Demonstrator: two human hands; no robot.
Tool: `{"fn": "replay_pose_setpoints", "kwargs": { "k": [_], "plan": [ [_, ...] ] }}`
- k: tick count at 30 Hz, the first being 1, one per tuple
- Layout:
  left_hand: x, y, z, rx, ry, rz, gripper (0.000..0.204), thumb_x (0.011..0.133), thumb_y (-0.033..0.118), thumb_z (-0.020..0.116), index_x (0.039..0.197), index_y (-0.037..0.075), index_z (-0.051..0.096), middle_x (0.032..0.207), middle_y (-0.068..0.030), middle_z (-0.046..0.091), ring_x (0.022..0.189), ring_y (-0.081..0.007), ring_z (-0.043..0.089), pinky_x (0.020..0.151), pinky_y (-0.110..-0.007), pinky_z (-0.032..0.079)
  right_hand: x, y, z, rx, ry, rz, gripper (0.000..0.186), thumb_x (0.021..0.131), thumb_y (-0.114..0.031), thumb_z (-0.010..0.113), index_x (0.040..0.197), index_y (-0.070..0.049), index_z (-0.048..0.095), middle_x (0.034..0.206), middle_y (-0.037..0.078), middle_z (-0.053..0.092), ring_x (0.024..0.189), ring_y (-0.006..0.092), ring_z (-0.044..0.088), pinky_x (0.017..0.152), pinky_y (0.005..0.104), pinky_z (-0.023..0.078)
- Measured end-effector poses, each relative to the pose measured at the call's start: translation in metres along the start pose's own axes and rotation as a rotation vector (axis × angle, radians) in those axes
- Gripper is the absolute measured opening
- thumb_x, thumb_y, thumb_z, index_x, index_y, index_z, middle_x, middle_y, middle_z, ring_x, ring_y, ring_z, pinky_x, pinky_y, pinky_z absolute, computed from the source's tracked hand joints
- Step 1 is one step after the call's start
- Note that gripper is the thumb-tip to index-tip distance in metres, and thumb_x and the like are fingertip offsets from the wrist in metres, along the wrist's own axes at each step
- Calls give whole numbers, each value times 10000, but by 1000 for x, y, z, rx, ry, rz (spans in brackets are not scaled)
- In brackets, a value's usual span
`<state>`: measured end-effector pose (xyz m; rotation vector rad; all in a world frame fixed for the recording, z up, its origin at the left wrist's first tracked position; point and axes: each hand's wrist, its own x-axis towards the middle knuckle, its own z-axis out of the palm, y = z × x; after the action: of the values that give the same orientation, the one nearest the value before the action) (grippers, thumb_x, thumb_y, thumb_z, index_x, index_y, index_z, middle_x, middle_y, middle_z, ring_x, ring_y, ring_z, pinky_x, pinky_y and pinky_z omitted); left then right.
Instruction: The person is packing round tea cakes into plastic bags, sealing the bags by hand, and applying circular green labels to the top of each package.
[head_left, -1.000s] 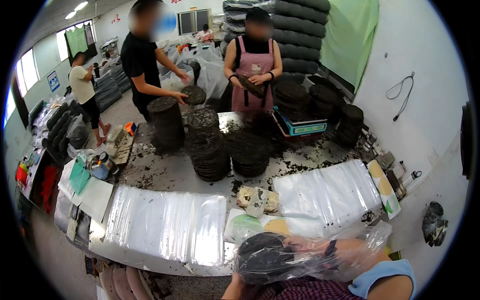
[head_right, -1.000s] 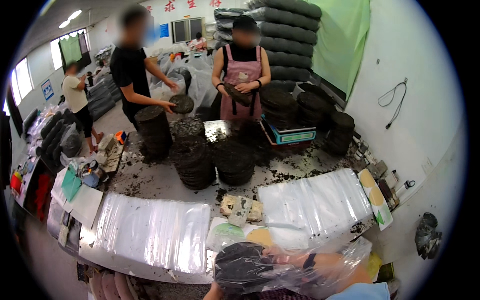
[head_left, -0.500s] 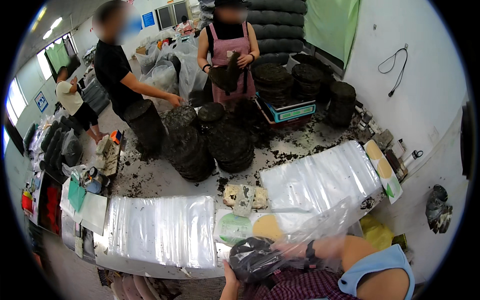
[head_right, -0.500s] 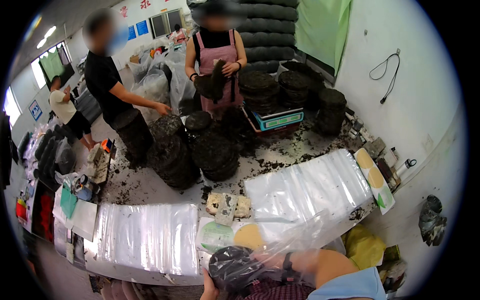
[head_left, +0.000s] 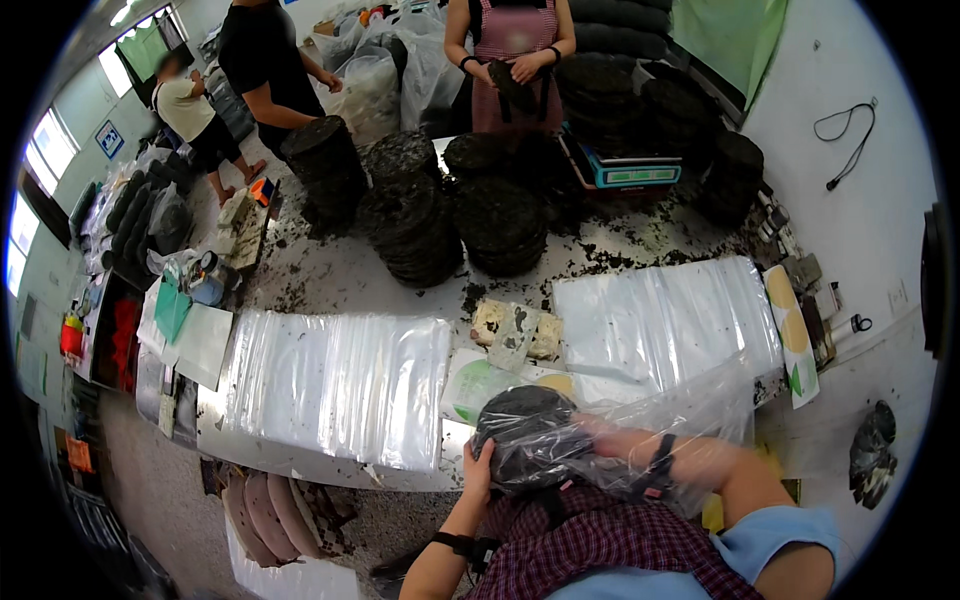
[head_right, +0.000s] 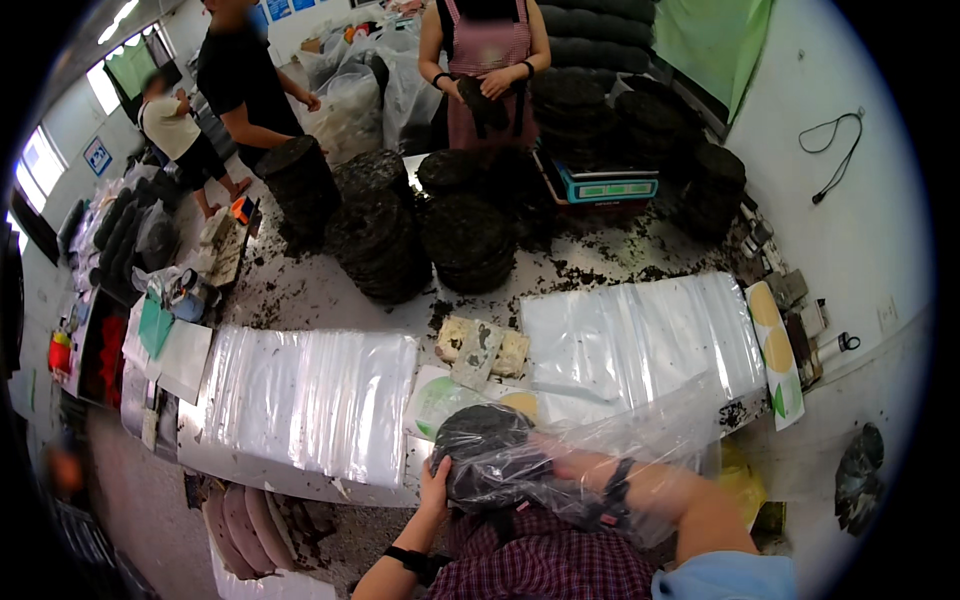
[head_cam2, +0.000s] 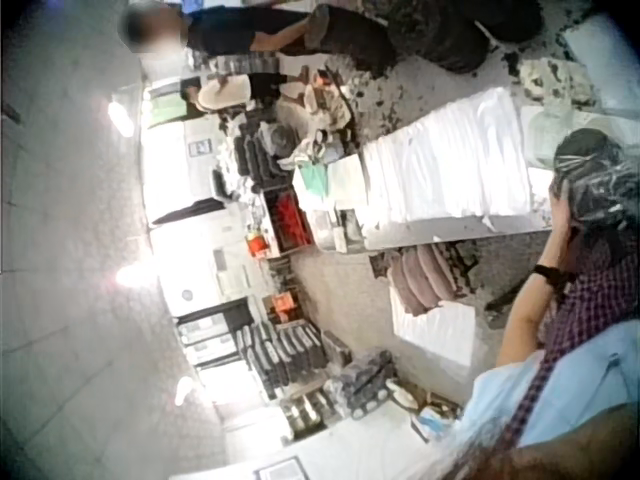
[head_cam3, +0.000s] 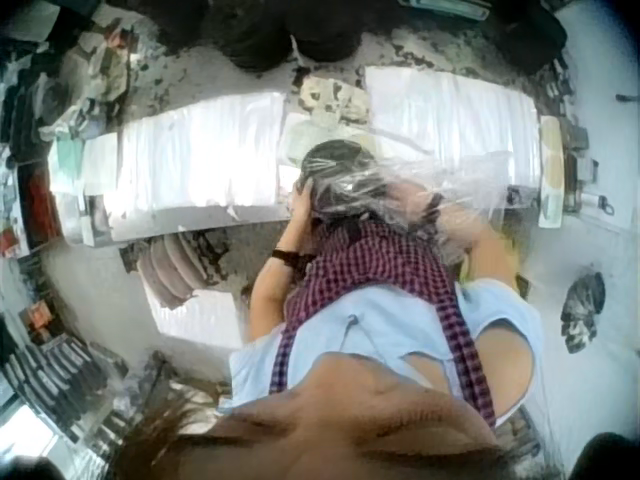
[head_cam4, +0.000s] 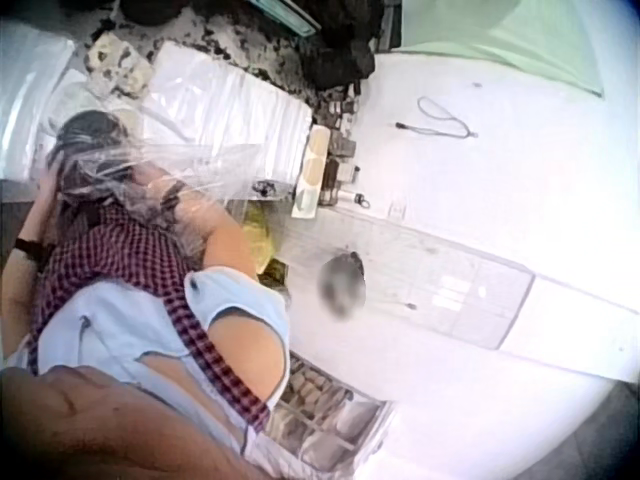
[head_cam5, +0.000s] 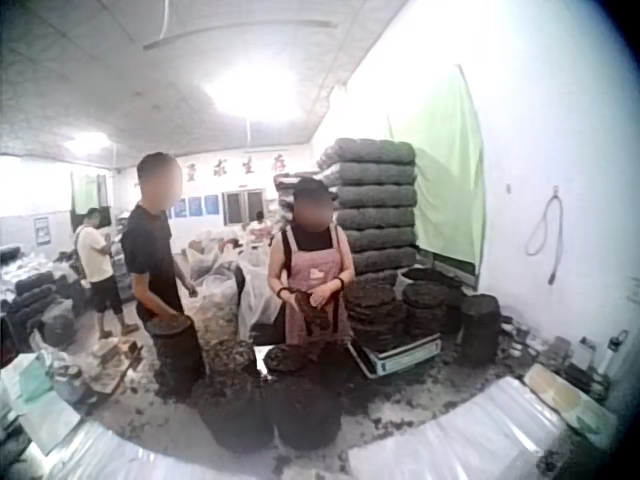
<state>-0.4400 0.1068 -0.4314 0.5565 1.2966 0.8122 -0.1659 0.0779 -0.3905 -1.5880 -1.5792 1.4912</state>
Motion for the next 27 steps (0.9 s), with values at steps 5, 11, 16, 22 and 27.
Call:
{"fn": "replay_pose_setpoints", "kwargs": {
  "k": [5,11,16,22,27],
  "plan": [
    [-14,-32,-72,254,238,140,710,867,361,656,1376,-7,324,1315,-179,448,1168,-254,463,987,-345,384,36,7,39,127,-163,66,210,903,-250,544,976,-69,620,873,81,599,825,177,530,755,314,440],
    [-30,-99,-118,29,260,-79,721,841,232,702,1383,8,284,1293,-167,455,1133,-250,481,957,-346,404,34,-102,47,473,-311,547,323,938,-324,513,1051,-52,646,982,-2,622,884,114,531,799,281,433],
    [-2,-94,-96,1,268,21,751,829,237,713,1394,16,271,1296,-152,468,1135,-242,486,949,-348,418,85,47,86,408,-247,425,321,937,-316,508,1059,-52,642,1002,-5,622,873,108,521,783,279,416],
    [-2,-65,-73,40,328,-15,771,802,228,737,1370,-15,276,1241,-187,478,1088,-244,507,902,-351,436,84,10,76,444,-221,579,251,906,-250,522,1008,-50,635,1040,89,640,904,200,584,804,352,463],
    [-9,-43,-76,24,226,-36,785,804,243,734,1372,-17,258,1210,-184,490,1071,-264,514,897,-374,440,88,14,83,221,-337,430,238,869,-220,533,989,-42,635,994,131,647,876,261,598,769,371,470]
  ]
}}
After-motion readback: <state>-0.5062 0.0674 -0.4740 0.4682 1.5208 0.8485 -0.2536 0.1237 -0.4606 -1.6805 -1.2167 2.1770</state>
